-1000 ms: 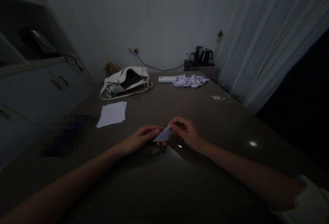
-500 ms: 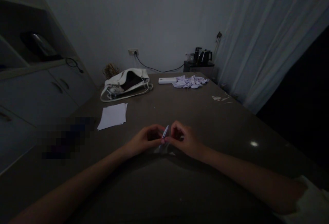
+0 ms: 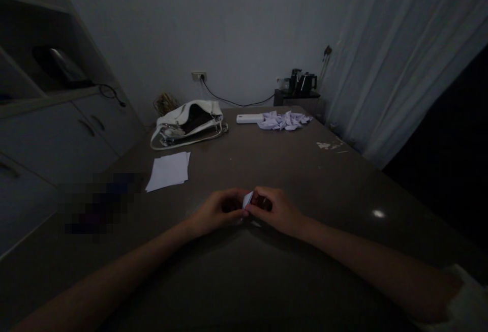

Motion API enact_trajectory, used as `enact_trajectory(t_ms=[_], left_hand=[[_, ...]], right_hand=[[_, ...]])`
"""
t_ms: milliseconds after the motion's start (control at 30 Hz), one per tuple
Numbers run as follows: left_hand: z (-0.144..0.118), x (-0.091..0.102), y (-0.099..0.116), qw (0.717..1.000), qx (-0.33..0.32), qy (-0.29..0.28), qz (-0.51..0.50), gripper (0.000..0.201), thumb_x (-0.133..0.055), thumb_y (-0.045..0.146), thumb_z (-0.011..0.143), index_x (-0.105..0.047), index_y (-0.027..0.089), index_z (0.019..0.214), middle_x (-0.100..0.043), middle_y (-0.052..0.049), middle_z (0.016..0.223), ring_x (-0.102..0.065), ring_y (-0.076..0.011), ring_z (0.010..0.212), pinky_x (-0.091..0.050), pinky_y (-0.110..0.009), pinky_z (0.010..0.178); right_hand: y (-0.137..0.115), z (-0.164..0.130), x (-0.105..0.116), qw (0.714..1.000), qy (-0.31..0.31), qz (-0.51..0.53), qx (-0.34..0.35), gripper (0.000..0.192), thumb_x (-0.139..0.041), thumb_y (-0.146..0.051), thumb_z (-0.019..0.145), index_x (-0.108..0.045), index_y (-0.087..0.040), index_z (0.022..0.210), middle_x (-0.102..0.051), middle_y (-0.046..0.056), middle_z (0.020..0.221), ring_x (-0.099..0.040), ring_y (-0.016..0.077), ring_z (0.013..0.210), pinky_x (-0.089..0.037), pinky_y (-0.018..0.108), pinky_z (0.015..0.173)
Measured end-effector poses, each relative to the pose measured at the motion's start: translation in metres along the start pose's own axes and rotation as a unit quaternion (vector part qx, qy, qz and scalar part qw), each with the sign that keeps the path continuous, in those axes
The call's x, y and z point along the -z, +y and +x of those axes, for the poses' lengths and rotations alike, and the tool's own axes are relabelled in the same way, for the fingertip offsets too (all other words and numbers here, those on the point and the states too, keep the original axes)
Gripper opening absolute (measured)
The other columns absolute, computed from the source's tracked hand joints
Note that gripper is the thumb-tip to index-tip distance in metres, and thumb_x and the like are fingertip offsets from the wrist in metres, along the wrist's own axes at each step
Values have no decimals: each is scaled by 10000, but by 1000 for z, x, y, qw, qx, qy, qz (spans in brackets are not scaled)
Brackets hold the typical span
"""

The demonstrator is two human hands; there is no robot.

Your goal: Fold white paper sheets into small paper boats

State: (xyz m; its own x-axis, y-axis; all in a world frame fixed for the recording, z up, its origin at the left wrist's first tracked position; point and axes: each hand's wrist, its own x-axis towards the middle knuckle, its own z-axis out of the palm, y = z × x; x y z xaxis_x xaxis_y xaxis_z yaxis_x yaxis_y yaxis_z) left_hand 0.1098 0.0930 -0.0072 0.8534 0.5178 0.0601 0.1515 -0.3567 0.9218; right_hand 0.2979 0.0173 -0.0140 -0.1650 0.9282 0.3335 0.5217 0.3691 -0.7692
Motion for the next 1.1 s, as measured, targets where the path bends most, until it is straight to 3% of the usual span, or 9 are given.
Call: enact_trajectory(t_ms=[267, 467, 633, 733, 933, 1100], left_hand=[[-1, -1, 3, 1000, -2, -5, -11, 351, -629, 263, 841, -623, 128, 1165, -689, -92, 1047, -626, -194, 885, -492, -307, 779], [-2, 1, 3, 999, -23, -22, 7, 344, -593, 252, 876, -608, 146, 1202, -674, -98, 1128, -624, -213, 999, -469, -363, 912], [-1, 2, 2, 999, -31, 12, 20, 318, -523, 226, 899, -602, 144, 1195, -660, -103, 1166, -603, -217, 1081, -440, -367, 970], [-1, 2, 1, 999, -31, 26, 22, 317, -519, 218, 886, -606, 147, 1183, -658, -103, 1172, -602, -226, 1077, -445, -377, 962], [2, 5, -8, 996, -3, 61, -60, 269, -586, 233, 836, -651, 158, 1086, -689, -75, 1072, -626, -215, 966, -492, -326, 844], [5, 9, -12, 984, 29, 52, -166, 276, -644, 177, 775, -683, 148, 1046, -706, -63, 982, -639, -182, 864, -498, -284, 751]], right_hand=[[-1, 0, 0, 1000, 4, -19, -2, 158, -626, -314, 836, -579, -174, 779, -571, -10, 680, -509, 107, 601, -378, 223, 559], [-1, 0, -2, 1000, 1, -26, -2, 111, -618, -265, 823, -566, -176, 784, -558, -16, 668, -499, 101, 580, -382, 218, 546], [0, 0, -4, 1000, 10, -25, 11, 70, -602, -187, 792, -536, -177, 772, -541, -26, 659, -498, 92, 563, -385, 207, 530], [-1, -1, -3, 1000, 19, -11, 15, 94, -605, -166, 780, -520, -184, 813, -537, -40, 658, -496, 81, 543, -386, 189, 510], [1, -1, -2, 999, 13, 7, 36, 299, -561, -140, 830, -570, -219, 1118, -627, -39, 727, -521, 72, 536, -392, 179, 522], [4, 0, -1, 998, 16, 14, 52, 286, -539, -135, 854, -664, -228, 1093, -721, 18, 919, -585, 94, 620, -414, 202, 561]])
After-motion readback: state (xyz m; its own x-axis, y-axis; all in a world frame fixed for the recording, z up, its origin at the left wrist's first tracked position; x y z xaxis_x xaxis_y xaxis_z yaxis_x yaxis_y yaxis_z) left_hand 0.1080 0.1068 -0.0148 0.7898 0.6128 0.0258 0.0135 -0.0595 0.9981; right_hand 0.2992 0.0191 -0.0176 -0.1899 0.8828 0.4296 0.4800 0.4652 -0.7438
